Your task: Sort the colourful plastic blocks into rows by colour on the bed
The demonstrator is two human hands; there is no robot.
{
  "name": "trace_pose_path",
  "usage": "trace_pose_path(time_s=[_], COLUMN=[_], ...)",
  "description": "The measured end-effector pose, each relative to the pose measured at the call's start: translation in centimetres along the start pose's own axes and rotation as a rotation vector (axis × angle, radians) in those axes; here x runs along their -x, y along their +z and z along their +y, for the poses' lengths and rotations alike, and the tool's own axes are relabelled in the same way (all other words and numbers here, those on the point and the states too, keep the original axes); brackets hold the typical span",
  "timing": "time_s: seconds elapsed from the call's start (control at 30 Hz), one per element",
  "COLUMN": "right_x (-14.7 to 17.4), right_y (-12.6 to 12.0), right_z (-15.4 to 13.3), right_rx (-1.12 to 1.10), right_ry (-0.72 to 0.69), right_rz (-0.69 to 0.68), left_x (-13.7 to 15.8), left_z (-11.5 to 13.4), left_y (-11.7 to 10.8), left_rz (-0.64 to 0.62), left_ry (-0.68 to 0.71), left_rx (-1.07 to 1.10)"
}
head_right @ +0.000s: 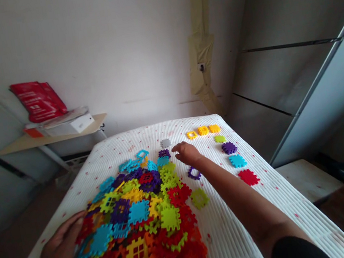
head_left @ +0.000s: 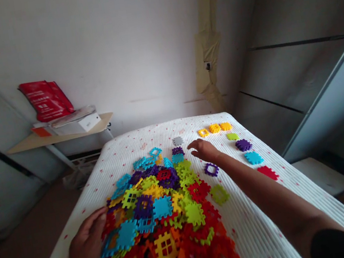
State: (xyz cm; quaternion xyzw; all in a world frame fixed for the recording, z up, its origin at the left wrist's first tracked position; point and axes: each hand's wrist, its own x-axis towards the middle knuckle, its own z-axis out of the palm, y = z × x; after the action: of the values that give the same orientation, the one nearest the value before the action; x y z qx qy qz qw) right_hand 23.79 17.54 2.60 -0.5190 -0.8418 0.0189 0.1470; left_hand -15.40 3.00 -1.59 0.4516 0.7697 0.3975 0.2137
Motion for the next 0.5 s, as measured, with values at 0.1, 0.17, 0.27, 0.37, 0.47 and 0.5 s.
trace_pose_path(time_s=[0.1,0.17,0.27,0.37,0.47,0.5], right_x=[-3.8,-5.7,-7.4,-7.9,-7.9,-8.0], right_y=[1.2,2.2,3.2,3.3,3.0,2.9], right_z=[-1.1,-1.2,-0.6,0.0,0.2,0.2], right_rx=[0.033,0.041,0.045,0.036,0.019,0.015], right_ry=[0.021,0.021,0.014,-0.012,-0.058,-0.07], right_rz=[-0.039,-0.075,-0.144,-0.217,-0.276,-0.288], left_x=[-0.2,-0.2,-0.1,0.0,0.0,0.0], left_z=[-0.3,-0.4,-0.3,-0.1,0.1,0.1], left_y=[0.2,0.2,0.2,0.1,0.0,0.0], left_rz=[0.044,0.057,0.04,0.019,0.009,0.009], left_ry=[0.03,0.019,-0.013,-0.024,-0.038,-0.045], left_rx=[0.014,0.024,0.026,0.025,0.017,0.014])
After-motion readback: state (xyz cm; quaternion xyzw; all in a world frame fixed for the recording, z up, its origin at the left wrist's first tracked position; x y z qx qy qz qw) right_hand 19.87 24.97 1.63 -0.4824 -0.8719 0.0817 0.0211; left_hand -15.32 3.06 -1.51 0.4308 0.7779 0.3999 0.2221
